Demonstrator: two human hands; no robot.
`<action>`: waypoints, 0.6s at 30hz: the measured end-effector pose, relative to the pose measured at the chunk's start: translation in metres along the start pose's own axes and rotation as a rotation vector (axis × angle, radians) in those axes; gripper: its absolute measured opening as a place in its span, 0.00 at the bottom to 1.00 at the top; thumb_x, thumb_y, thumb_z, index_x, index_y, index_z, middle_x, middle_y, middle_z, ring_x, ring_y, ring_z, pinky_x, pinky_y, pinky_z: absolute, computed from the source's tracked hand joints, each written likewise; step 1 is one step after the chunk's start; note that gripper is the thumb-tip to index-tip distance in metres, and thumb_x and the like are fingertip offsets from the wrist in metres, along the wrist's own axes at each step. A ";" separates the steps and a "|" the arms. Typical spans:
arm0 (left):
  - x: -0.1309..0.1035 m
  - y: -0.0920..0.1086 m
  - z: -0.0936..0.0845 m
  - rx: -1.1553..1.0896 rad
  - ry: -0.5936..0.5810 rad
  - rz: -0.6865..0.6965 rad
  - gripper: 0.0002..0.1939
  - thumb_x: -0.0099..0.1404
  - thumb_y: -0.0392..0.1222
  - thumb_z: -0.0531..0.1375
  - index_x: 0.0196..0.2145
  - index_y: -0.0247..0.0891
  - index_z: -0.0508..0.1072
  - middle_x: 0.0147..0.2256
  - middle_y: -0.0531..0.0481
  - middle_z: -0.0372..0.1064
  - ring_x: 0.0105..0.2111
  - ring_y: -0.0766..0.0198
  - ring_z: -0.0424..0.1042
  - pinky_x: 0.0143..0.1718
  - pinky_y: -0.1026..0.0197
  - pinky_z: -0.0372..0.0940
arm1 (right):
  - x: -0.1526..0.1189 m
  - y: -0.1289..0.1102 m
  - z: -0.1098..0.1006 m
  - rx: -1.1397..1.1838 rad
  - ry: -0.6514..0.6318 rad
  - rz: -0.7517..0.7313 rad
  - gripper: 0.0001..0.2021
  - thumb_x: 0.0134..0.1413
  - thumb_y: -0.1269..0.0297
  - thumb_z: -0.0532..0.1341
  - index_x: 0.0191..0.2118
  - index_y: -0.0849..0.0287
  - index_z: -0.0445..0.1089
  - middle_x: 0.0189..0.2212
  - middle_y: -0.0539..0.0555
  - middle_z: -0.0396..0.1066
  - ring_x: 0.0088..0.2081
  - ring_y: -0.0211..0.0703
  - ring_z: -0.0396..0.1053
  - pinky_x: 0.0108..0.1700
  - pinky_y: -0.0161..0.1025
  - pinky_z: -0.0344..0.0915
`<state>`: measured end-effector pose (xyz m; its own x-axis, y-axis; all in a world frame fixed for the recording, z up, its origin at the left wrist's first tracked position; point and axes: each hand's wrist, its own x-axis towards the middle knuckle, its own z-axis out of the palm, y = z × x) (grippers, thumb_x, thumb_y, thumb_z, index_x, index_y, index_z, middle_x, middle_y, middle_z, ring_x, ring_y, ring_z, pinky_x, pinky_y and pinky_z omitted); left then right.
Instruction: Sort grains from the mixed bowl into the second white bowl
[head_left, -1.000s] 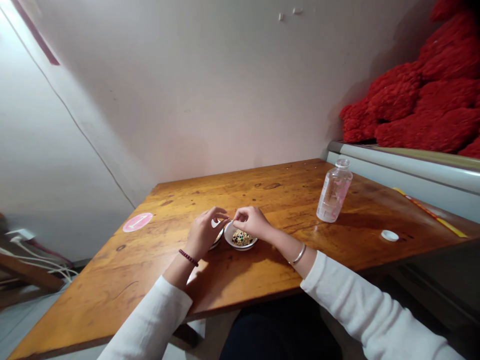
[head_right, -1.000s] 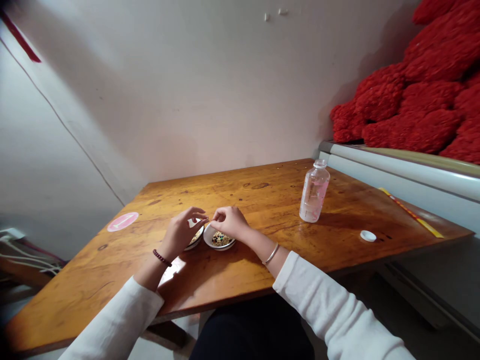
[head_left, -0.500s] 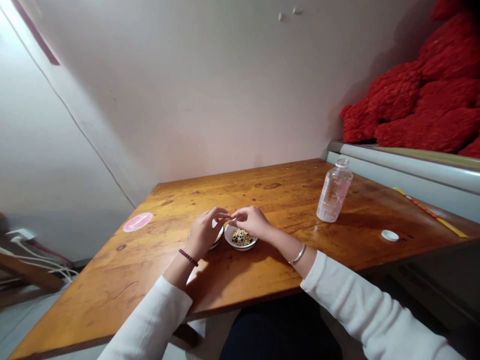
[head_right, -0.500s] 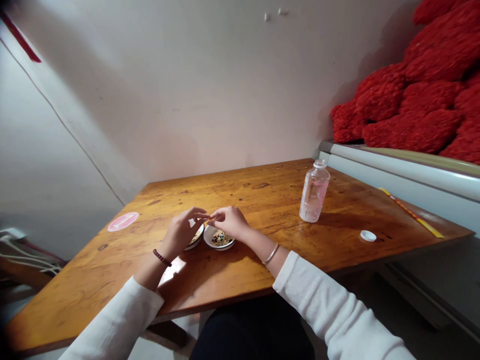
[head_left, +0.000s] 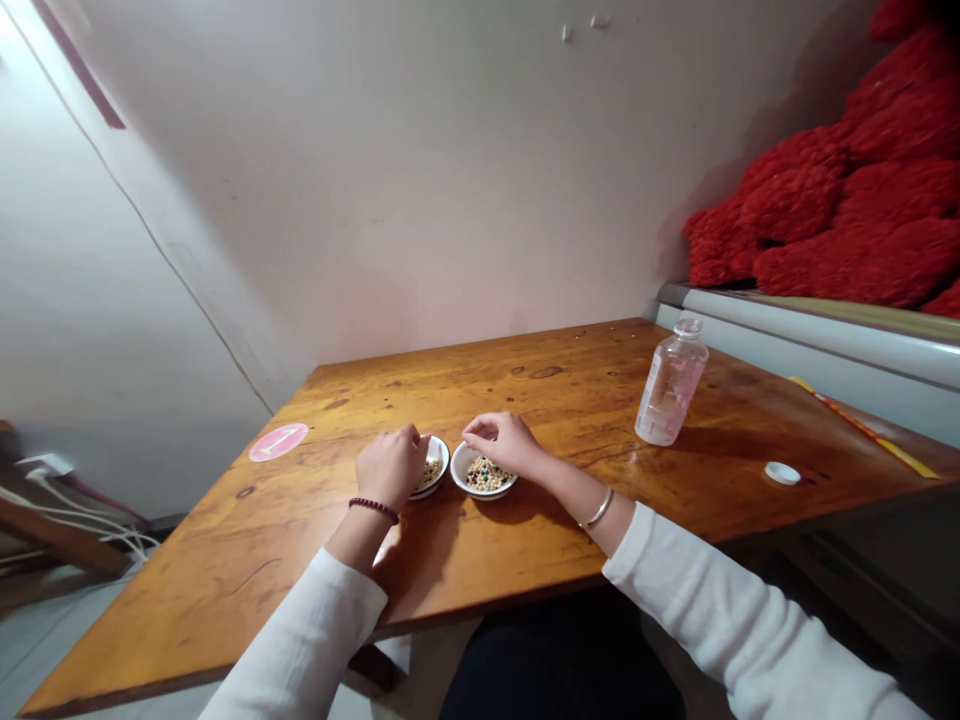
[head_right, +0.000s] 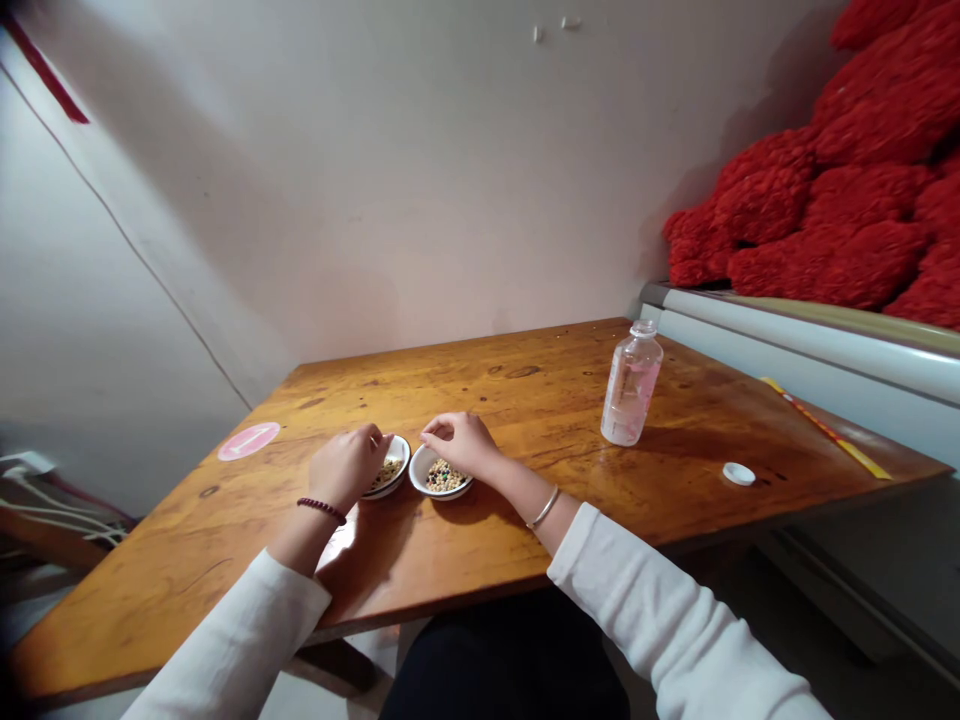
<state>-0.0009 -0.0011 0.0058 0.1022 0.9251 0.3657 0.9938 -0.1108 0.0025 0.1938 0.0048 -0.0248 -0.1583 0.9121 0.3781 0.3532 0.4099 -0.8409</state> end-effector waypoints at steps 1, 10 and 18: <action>0.000 -0.002 0.001 0.030 -0.030 0.008 0.18 0.67 0.53 0.52 0.28 0.40 0.74 0.28 0.41 0.76 0.32 0.50 0.75 0.30 0.57 0.63 | 0.000 0.002 0.001 0.016 -0.003 0.004 0.06 0.52 0.63 0.63 0.32 0.59 0.75 0.32 0.53 0.78 0.34 0.41 0.76 0.39 0.35 0.70; 0.001 -0.008 0.002 0.058 -0.159 0.036 0.16 0.61 0.53 0.58 0.29 0.39 0.77 0.30 0.38 0.76 0.32 0.51 0.76 0.32 0.59 0.64 | 0.000 0.005 0.001 -0.027 -0.051 0.050 0.05 0.48 0.64 0.64 0.31 0.59 0.75 0.31 0.52 0.78 0.35 0.40 0.76 0.39 0.34 0.69; 0.004 -0.005 -0.002 0.014 -0.310 0.057 0.14 0.62 0.51 0.57 0.31 0.42 0.78 0.33 0.43 0.77 0.34 0.53 0.75 0.30 0.61 0.61 | -0.001 0.003 0.000 -0.072 -0.072 0.046 0.06 0.48 0.65 0.64 0.32 0.58 0.76 0.31 0.52 0.78 0.34 0.39 0.74 0.38 0.33 0.68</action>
<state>-0.0059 0.0023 0.0090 0.1636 0.9845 0.0634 0.9864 -0.1625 -0.0230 0.1951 0.0053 -0.0274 -0.2052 0.9285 0.3094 0.4269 0.3693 -0.8254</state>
